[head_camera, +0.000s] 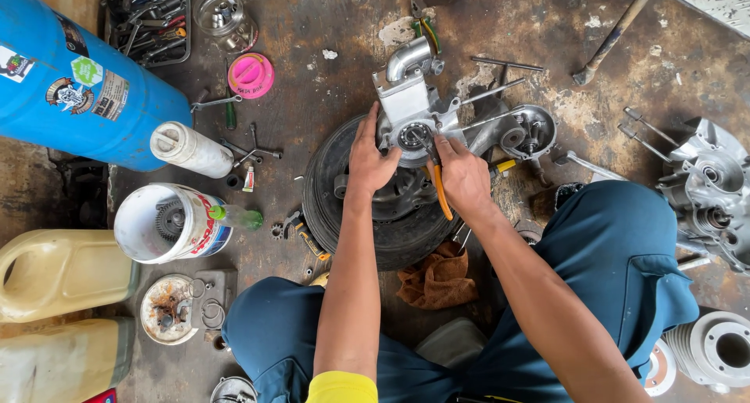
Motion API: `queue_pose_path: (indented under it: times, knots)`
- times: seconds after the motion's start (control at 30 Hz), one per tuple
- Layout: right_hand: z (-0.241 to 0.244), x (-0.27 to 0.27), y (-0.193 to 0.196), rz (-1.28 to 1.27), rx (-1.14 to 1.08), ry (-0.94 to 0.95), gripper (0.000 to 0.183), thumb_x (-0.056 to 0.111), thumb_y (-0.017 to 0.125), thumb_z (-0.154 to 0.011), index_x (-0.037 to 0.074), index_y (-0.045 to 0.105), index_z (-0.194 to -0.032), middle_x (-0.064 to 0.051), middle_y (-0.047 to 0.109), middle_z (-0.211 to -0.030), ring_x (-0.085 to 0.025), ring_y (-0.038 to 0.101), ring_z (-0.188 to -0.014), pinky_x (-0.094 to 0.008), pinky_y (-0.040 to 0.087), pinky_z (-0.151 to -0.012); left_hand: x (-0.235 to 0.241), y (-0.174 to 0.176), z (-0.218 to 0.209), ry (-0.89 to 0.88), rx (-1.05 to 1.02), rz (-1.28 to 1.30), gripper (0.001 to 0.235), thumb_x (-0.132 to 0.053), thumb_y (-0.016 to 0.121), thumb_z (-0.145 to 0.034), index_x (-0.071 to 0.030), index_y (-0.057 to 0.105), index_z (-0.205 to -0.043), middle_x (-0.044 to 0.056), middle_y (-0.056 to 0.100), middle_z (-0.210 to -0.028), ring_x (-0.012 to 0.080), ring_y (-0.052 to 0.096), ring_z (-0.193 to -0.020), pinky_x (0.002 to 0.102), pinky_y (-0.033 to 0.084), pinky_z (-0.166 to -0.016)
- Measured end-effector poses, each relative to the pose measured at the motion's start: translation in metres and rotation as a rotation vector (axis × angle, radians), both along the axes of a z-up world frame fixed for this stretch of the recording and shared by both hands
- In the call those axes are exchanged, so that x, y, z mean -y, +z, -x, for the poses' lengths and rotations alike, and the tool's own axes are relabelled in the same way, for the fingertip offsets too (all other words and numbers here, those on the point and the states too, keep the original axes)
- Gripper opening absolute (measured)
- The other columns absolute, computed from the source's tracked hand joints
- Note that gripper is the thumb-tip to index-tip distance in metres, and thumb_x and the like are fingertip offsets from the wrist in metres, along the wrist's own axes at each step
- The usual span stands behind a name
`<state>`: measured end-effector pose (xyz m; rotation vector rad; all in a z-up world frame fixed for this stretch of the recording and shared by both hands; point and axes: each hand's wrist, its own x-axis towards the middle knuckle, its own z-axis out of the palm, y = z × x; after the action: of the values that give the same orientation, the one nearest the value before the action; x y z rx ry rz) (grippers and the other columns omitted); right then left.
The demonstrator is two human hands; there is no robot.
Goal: The person sits on the floor and works on a disassembled engine block resting on a tire. They use pliers to manipulate a metal ring, likely a bearing retainer, and carefully install it into a groove on the engine casing.
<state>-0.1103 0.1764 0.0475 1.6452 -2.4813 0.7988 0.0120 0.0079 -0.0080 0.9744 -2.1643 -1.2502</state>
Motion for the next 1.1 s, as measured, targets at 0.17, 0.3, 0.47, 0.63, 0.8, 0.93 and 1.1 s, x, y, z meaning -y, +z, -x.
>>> queue_pose_path:
  times: [0.17, 0.3, 0.47, 0.63, 0.8, 0.93, 1.1]
  knots:
    - [0.000, 0.001, 0.004, -0.054, -0.013, -0.020, 0.042, 0.023, 0.071, -0.092, 0.004, 0.066, -0.129, -0.014, 0.070, -0.101, -0.042, 0.073, -0.073, -0.050, 0.060, -0.056, -0.001, 0.001, 0.001, -0.005, -0.008, 0.008, 0.095, -0.014, 0.068, -0.080, -0.023, 0.028, -0.166, 0.014, 0.047, -0.154, 0.0453, 0.049, -0.141, 0.063, 0.046, -0.114]
    - [-0.001, 0.003, 0.005, -0.099, 0.005, -0.032, 0.042, 0.021, 0.070, -0.093, 0.003, 0.065, -0.131, -0.016, 0.071, -0.104, -0.043, 0.074, -0.076, -0.051, 0.061, -0.059, 0.000, -0.001, 0.000, -0.005, -0.024, 0.024, 0.095, -0.014, 0.068, -0.079, -0.022, 0.029, -0.166, 0.014, 0.047, -0.154, 0.0459, 0.049, -0.141, 0.063, 0.045, -0.115]
    - [-0.001, 0.005, 0.012, -0.218, 0.025, -0.057, 0.041, 0.024, 0.067, -0.096, 0.004, 0.063, -0.132, -0.014, 0.072, -0.103, -0.040, 0.076, -0.079, -0.050, 0.061, -0.063, -0.004, 0.004, -0.001, -0.004, -0.033, 0.015, 0.094, -0.012, 0.067, -0.081, -0.021, 0.028, -0.166, 0.015, 0.047, -0.154, 0.0466, 0.047, -0.142, 0.064, 0.044, -0.116]
    - [0.000, 0.000, 0.004, -0.282, 0.045, -0.041, 0.040, 0.021, 0.064, -0.099, -0.002, 0.061, -0.131, -0.019, 0.072, -0.103, -0.041, 0.075, -0.078, -0.050, 0.062, -0.062, -0.005, -0.004, 0.002, -0.005, -0.038, 0.025, 0.092, -0.013, 0.069, -0.084, -0.021, 0.027, -0.166, 0.015, 0.045, -0.155, 0.0479, 0.045, -0.143, 0.066, 0.045, -0.116]
    - [0.008, 0.004, -0.021, -0.250, 0.058, -0.032, 0.038, 0.027, 0.064, -0.098, 0.002, 0.060, -0.127, -0.019, 0.071, -0.100, -0.046, 0.073, -0.078, -0.056, 0.059, -0.061, -0.007, 0.010, 0.000, -0.007, -0.025, 0.039, 0.084, -0.014, 0.064, -0.094, -0.018, 0.021, -0.166, 0.019, 0.039, -0.159, 0.0518, 0.038, -0.146, 0.073, 0.043, -0.115]
    - [-0.003, -0.002, 0.006, -0.220, 0.122, -0.023, 0.037, 0.024, 0.062, -0.100, 0.001, 0.059, -0.128, -0.020, 0.069, -0.099, -0.047, 0.072, -0.077, -0.056, 0.060, -0.062, -0.014, 0.024, 0.005, 0.024, 0.046, 0.029, 0.088, -0.032, 0.073, -0.095, -0.017, 0.022, -0.166, 0.021, 0.036, -0.161, 0.0504, 0.037, -0.148, 0.074, 0.042, -0.115]
    - [-0.003, -0.004, 0.009, -0.147, 0.081, -0.003, 0.039, 0.025, 0.069, -0.093, 0.005, 0.066, -0.126, -0.014, 0.073, -0.099, -0.040, 0.075, -0.077, -0.048, 0.062, -0.062, -0.013, 0.024, 0.013, 0.149, 0.235, 0.041, 0.092, -0.051, 0.080, -0.086, -0.029, 0.032, -0.161, 0.012, 0.045, -0.158, 0.0438, 0.055, -0.136, 0.067, 0.053, -0.105]
